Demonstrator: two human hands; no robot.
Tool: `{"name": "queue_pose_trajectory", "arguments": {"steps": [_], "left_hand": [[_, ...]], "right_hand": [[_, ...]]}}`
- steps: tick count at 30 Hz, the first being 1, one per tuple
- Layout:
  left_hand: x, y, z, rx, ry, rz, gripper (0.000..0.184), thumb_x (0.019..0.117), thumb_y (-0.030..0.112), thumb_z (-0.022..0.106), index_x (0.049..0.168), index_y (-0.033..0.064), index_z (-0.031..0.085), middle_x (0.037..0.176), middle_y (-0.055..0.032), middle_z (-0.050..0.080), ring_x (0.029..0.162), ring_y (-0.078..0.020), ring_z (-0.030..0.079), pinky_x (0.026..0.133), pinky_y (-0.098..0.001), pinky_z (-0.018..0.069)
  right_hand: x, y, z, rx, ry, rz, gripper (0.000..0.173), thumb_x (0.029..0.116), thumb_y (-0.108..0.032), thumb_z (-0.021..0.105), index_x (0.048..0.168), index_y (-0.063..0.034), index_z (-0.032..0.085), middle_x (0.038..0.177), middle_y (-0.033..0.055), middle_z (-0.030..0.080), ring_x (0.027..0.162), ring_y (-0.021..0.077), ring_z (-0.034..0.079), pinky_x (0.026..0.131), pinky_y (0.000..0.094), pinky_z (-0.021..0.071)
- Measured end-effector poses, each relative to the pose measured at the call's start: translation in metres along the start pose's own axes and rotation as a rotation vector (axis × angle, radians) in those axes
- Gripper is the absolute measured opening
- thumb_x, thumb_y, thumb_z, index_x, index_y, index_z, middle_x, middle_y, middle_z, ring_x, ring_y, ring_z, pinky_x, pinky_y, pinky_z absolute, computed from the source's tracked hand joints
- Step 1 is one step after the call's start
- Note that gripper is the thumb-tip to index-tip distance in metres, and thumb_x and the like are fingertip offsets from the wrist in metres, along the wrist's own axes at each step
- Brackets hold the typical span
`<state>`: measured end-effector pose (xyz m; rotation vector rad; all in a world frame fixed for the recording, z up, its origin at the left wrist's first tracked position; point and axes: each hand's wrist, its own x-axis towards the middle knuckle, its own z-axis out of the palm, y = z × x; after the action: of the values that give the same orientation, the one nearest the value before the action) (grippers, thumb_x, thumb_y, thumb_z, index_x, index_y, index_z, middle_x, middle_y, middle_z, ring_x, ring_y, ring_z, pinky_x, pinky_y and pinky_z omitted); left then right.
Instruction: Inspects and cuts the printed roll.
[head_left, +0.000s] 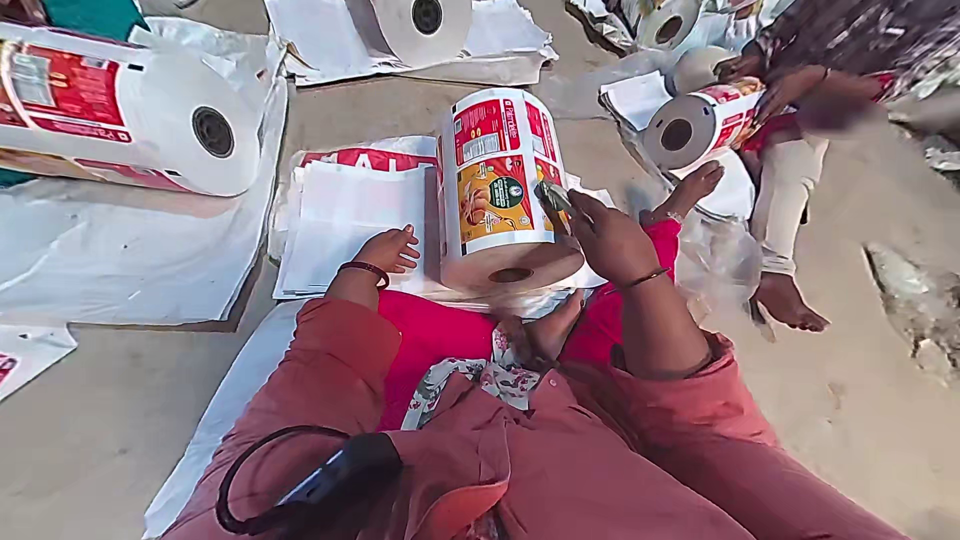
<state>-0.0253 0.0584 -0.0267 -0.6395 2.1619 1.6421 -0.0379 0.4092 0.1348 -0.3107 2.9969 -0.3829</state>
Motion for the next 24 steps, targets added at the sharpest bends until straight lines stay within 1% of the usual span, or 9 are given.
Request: {"name": "queue_pose_trajectory", "arguments": {"steps": [1,4,7,9,13,17,20,22,24], "left_hand": [[0.002,0.001,0.000,-0.003,-0.010,0.001,0.062,0.1107,0.053,0.029,0.140,0.0048,0.054,0.125,-0.0202,0.067,0.106,-0.0323,0.069,0.091,-0.0513,0.0540],[0.004,0.003,-0.001,-0.003,-0.020,0.004,0.061,0.1109,0.052,0.029,0.140,0.0050,0.054,0.125,-0.0200,0.067,0.106,-0.0319,0.069,0.090,-0.0508,0.0541],[0.003,0.008,-0.001,0.022,-0.038,0.007,0.062,0.1112,0.052,0.027,0.140,0.0045,0.053,0.126,-0.0201,0.067,0.106,-0.0307,0.069,0.090,-0.0493,0.0542],[0.004,0.009,-0.001,0.018,-0.049,0.003,0.062,0.1114,0.052,0.026,0.141,0.0047,0.053,0.126,-0.0205,0.066,0.106,-0.0305,0.069,0.091,-0.0490,0.0541],[0.005,0.008,-0.002,0.004,-0.061,-0.005,0.062,0.1108,0.053,0.027,0.139,0.0056,0.055,0.124,-0.0195,0.067,0.104,-0.0303,0.070,0.089,-0.0487,0.0548],[0.007,0.007,-0.003,-0.017,-0.074,-0.005,0.062,0.1107,0.053,0.028,0.139,0.0059,0.055,0.124,-0.0197,0.067,0.105,-0.0307,0.069,0.090,-0.0492,0.0546],[0.006,0.010,-0.003,-0.011,-0.089,-0.002,0.062,0.1107,0.054,0.028,0.139,0.0055,0.055,0.125,-0.0199,0.067,0.106,-0.0314,0.069,0.090,-0.0500,0.0542],[0.005,0.012,-0.002,0.017,-0.122,0.010,0.061,0.1104,0.054,0.029,0.140,0.0071,0.055,0.126,-0.0192,0.066,0.107,-0.0310,0.069,0.091,-0.0503,0.0540],[0.001,0.011,-0.001,0.041,-0.188,0.060,0.052,0.1105,0.047,0.038,0.142,0.0084,0.053,0.129,-0.0192,0.065,0.109,-0.0322,0.068,0.092,-0.0514,0.0535]], "right_hand": [[0.000,0.000,0.000,-0.021,0.003,-0.016,0.047,0.1102,-0.033,0.042,0.156,-0.0275,0.045,0.123,0.0200,0.069,0.114,0.0429,0.066,0.093,0.0652,0.0500],[0.000,-0.002,0.000,-0.056,0.014,-0.031,0.046,0.1076,-0.027,0.048,0.154,-0.0258,0.050,0.124,0.0209,0.068,0.112,0.0428,0.066,0.091,0.0647,0.0508],[0.001,-0.009,-0.006,-0.150,0.059,-0.022,0.043,0.1036,-0.027,0.055,0.146,-0.0295,0.059,0.118,0.0188,0.070,0.104,0.0407,0.068,0.083,0.0628,0.0529],[0.002,-0.015,-0.009,-0.226,0.075,-0.030,0.044,0.0986,-0.023,0.061,0.141,-0.0314,0.063,0.114,0.0188,0.070,0.099,0.0415,0.069,0.077,0.0631,0.0531],[0.004,-0.027,-0.015,-0.328,0.072,-0.037,0.048,0.0935,-0.018,0.064,0.140,-0.0326,0.063,0.113,0.0200,0.070,0.096,0.0436,0.070,0.071,0.0647,0.0531],[0.003,-0.032,-0.020,-0.347,0.084,-0.032,0.045,0.0946,-0.021,0.066,0.139,-0.0313,0.064,0.115,0.0205,0.069,0.096,0.0445,0.069,0.072,0.0662,0.0528],[0.005,-0.030,-0.018,-0.366,0.080,-0.066,0.044,0.0946,-0.022,0.066,0.137,-0.0320,0.065,0.113,0.0180,0.070,0.096,0.0426,0.070,0.071,0.0650,0.0532],[0.005,-0.031,-0.018,-0.370,0.078,-0.061,0.047,0.0940,-0.022,0.067,0.141,-0.0249,0.061,0.112,0.0197,0.070,0.096,0.0441,0.070,0.072,0.0657,0.0535],[0.004,-0.034,-0.020,-0.360,0.052,-0.032,0.056,0.0929,-0.022,0.068,0.146,-0.0155,0.054,0.114,0.0226,0.069,0.098,0.0462,0.069,0.075,0.0669,0.0526]]}}
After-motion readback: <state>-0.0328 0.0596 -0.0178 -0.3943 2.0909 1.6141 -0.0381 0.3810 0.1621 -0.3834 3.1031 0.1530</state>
